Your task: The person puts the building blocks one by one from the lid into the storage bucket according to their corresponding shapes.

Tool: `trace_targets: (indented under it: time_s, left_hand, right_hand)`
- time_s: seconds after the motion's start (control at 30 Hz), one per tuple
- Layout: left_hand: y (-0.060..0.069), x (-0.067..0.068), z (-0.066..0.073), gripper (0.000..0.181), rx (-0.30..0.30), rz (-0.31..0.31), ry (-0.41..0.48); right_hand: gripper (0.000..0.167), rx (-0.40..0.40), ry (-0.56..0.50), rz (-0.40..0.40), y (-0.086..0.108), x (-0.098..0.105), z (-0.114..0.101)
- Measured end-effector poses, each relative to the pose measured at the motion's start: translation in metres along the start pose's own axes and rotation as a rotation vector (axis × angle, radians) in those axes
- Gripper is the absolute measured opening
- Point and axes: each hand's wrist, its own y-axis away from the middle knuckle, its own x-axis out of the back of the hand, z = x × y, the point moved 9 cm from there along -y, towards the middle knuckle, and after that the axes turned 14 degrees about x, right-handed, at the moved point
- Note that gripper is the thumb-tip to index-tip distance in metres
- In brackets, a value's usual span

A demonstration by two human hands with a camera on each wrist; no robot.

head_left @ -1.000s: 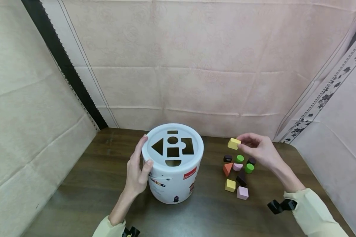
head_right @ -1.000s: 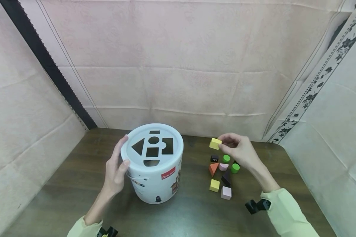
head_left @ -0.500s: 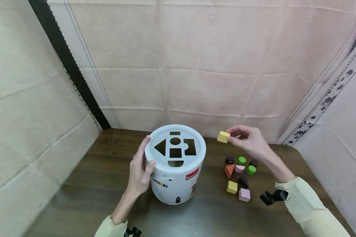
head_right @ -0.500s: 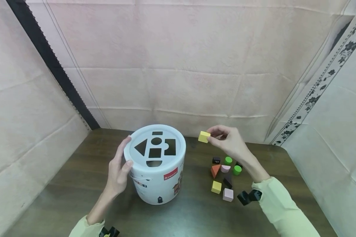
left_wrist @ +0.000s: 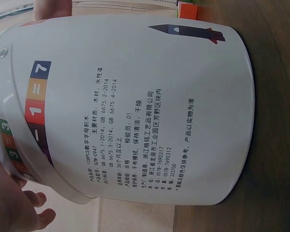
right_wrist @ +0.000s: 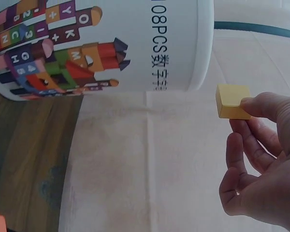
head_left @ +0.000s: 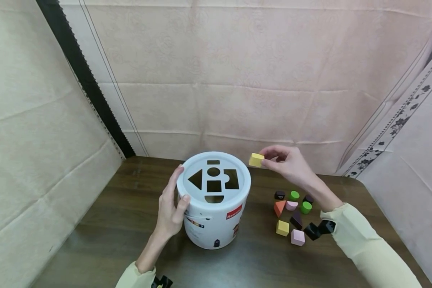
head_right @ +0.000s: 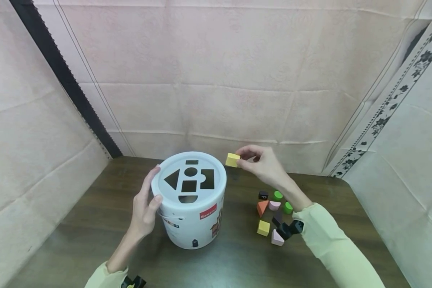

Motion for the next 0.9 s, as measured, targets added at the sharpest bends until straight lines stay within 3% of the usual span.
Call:
trace_targets:
  time_s: [0.9]
  left_hand:
    - [0.000, 0.000, 0.001, 0.075, -0.004, 0.008, -0.015]
  right_hand:
    - [0.020, 0.087, -0.055, -0.056, -0.050, -0.047, -0.016]
